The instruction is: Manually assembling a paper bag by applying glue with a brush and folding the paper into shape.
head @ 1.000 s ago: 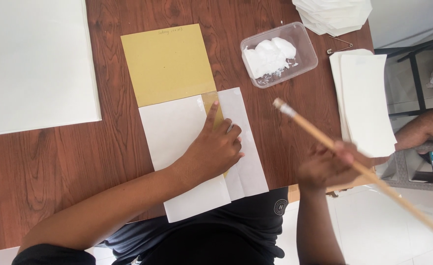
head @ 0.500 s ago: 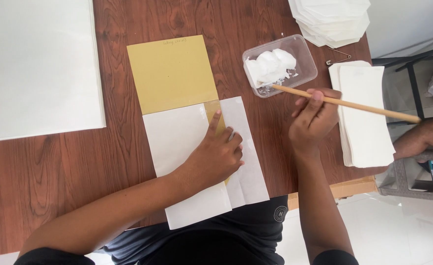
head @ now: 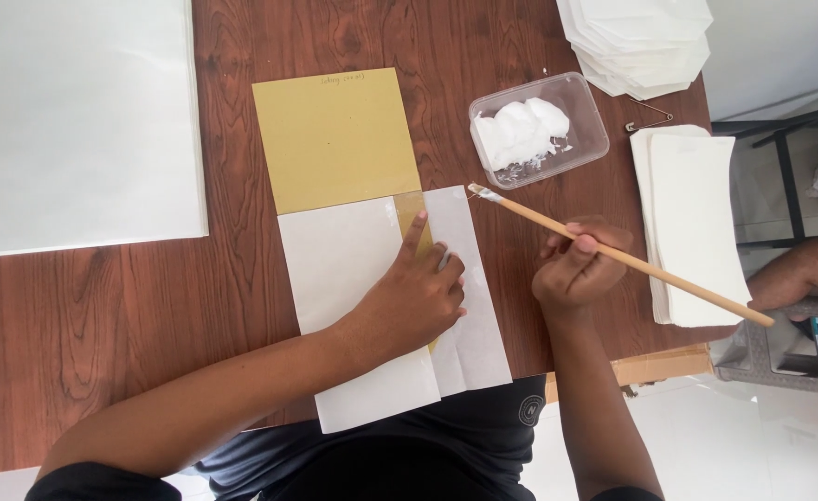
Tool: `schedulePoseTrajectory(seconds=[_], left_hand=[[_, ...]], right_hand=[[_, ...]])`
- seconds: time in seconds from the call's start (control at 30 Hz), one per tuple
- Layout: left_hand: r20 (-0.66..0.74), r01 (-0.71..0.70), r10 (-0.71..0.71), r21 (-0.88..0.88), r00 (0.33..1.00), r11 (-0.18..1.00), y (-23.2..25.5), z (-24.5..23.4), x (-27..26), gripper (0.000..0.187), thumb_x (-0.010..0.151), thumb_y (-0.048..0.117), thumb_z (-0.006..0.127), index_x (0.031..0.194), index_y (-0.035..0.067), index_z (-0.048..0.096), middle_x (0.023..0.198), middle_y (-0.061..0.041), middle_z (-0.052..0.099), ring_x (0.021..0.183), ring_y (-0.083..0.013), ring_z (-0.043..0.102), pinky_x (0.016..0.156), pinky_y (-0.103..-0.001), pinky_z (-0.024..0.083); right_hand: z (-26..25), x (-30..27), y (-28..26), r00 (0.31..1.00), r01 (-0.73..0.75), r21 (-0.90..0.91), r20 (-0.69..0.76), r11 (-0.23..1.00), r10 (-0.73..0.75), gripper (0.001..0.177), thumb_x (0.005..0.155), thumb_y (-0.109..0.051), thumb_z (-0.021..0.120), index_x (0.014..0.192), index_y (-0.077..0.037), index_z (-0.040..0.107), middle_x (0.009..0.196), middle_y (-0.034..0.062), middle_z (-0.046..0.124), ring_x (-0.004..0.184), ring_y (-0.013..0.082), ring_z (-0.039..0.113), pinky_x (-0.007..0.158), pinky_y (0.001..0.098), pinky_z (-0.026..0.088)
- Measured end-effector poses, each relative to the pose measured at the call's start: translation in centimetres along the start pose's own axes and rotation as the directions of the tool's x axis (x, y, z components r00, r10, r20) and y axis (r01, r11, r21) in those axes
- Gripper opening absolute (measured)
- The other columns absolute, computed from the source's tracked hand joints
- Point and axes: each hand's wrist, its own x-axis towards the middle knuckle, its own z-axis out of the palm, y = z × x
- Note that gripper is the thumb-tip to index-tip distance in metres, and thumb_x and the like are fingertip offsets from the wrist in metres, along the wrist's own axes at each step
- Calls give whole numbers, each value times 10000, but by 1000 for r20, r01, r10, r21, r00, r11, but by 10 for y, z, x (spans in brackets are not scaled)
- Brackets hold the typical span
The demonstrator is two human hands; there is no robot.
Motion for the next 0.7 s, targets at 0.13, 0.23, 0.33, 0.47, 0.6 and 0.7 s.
schedulePoseTrajectory(seconds=[0.13,0.23,0.33,0.47,0.6,0.7], left_hand=[[-8,1,-1,-7,1000,1000,-2,-1,1,269,964,308,692,1070,76,780,1136,-197,722,1186,-371,670,1174,-772,66],[-1,-3,3,-28,1000,1000,-1,-2,0,269,964,305,689,1062,71,778,1135,-201,720,1181,-373,671,1176,-772,79],[-14,-5,4,-27,1000,1000,-1,-2,0,262,955,294,699,1057,67,781,1125,-204,726,1172,-379,676,1176,-773,96],[-29,-6,4,-36,1000,999,-1,-3,0,257,946,282,711,1051,58,781,1115,-213,724,1162,-388,679,1172,-777,110],[-21,-1,0,-40,1000,999,0,-1,0,261,948,278,712,1064,54,777,1120,-217,718,1163,-392,677,1168,-787,110],[-14,1,-2,-26,1000,1000,0,-2,0,266,954,287,704,1073,62,778,1125,-208,720,1172,-385,674,1173,-778,100]], right_hand=[[4,-5,5,998,30,20,46,999,-31,405,1102,-291,397,872,8,545,521,64,534,328,134,484,318,233,376],[4,-7,5,995,-7,51,102,999,2,376,1105,-273,404,895,9,537,541,84,544,345,139,492,325,237,377],[3,-6,6,999,22,44,26,999,-23,380,1106,-255,416,854,5,535,512,55,513,332,127,472,335,229,371],[4,0,-2,999,43,22,6,999,-43,400,1117,-279,397,868,3,536,521,71,524,339,142,488,348,242,381],[5,2,-1,994,85,41,-73,996,-82,433,1117,-301,394,841,3,530,506,56,501,332,124,473,358,213,368],[6,0,0,995,94,81,-34,992,-91,401,1111,-283,405,864,8,529,524,65,518,334,135,485,345,221,381]])
